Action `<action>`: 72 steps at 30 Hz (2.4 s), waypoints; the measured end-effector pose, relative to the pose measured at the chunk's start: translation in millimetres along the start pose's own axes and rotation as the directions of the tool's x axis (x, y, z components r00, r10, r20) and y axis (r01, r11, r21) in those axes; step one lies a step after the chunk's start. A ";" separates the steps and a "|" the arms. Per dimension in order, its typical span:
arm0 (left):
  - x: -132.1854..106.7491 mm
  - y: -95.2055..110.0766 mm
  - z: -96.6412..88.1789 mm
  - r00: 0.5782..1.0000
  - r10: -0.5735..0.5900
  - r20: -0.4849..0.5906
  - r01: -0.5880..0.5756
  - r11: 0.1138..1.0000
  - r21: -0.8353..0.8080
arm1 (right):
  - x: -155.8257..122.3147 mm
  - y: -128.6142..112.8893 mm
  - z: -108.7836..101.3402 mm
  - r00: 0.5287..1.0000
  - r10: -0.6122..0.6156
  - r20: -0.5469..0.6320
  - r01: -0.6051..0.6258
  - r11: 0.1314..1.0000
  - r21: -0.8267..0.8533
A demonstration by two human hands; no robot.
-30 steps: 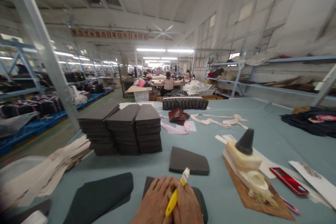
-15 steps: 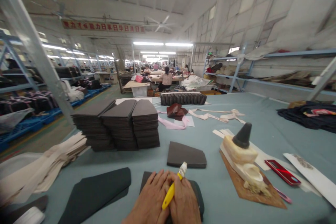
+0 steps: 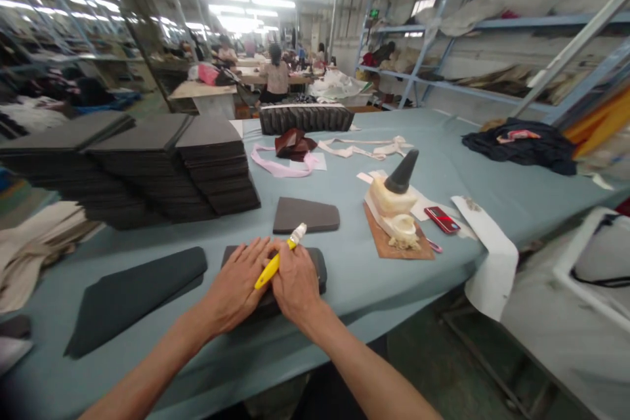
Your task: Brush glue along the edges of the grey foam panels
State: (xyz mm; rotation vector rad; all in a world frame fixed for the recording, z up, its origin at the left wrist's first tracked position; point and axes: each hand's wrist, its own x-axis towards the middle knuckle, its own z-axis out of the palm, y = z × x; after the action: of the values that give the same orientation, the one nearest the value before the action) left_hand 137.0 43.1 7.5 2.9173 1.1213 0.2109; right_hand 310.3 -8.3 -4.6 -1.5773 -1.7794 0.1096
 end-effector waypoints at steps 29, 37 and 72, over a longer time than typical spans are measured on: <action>-22.0 7.5 4.1 0.961 -0.140 -0.239 0.148 0.989 0.017 | -3.4 -15.3 -20.6 0.983 0.024 0.180 -0.017 0.999 -0.044; -20.3 8.8 15.0 0.940 -0.159 -0.301 0.174 0.985 0.022 | -4.0 -13.2 -17.2 0.988 0.029 0.153 -0.035 0.999 0.033; -17.5 -20.2 57.6 0.919 -0.169 -0.357 0.238 0.959 0.157 | -5.6 14.3 -2.3 0.994 -0.074 0.077 0.072 0.997 0.032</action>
State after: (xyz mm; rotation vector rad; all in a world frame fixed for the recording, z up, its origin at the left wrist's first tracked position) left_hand 118.1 48.7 -52.9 2.9744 1.5701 0.6591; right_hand 323.2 -10.8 -12.9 -1.5038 -1.8853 0.1632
